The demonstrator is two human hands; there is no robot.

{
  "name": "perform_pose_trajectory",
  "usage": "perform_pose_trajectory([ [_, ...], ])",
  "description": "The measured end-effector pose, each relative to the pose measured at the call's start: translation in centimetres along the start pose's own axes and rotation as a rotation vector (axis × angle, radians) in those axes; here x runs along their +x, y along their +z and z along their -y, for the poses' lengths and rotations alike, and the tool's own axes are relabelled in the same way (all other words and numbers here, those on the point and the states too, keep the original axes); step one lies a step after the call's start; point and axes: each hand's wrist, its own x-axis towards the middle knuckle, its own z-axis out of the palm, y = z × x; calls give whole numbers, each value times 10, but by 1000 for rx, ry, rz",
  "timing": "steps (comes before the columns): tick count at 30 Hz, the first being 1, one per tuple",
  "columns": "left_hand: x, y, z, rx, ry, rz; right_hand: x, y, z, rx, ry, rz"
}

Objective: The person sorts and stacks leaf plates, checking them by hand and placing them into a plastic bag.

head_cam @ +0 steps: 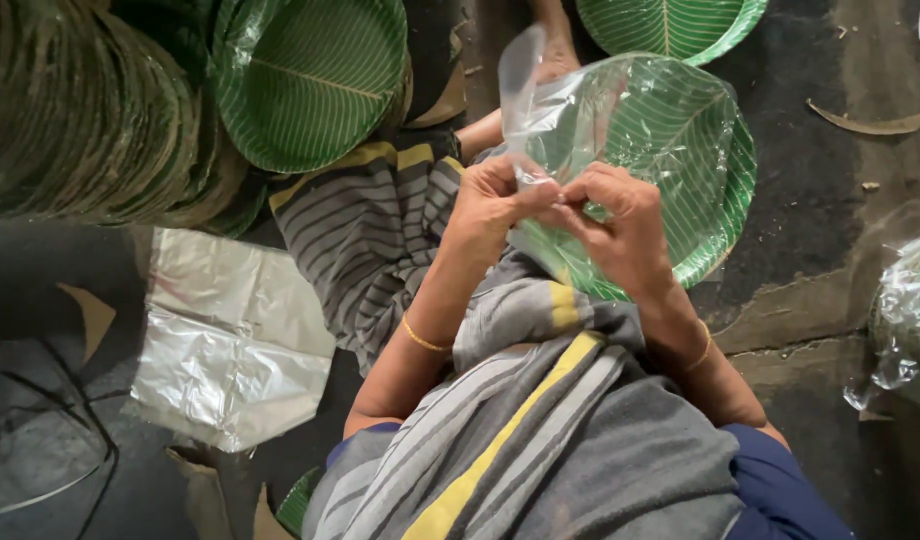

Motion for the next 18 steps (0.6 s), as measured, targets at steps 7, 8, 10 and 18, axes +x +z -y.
perform_pose_trajectory([
  [7,11,-32,-68,-432,-226,-398,-12,-6,-42,374,243,-379],
  [8,13,-46,-72,-430,-207,-400,-20,-10,-59,379,228,-369],
  [10,10,-75,-86,-710,101,54,-27,-16,-94,489,367,-239],
  [18,26,85,-111,1027,647,38,49,-34,92,-448,-555,-204],
])
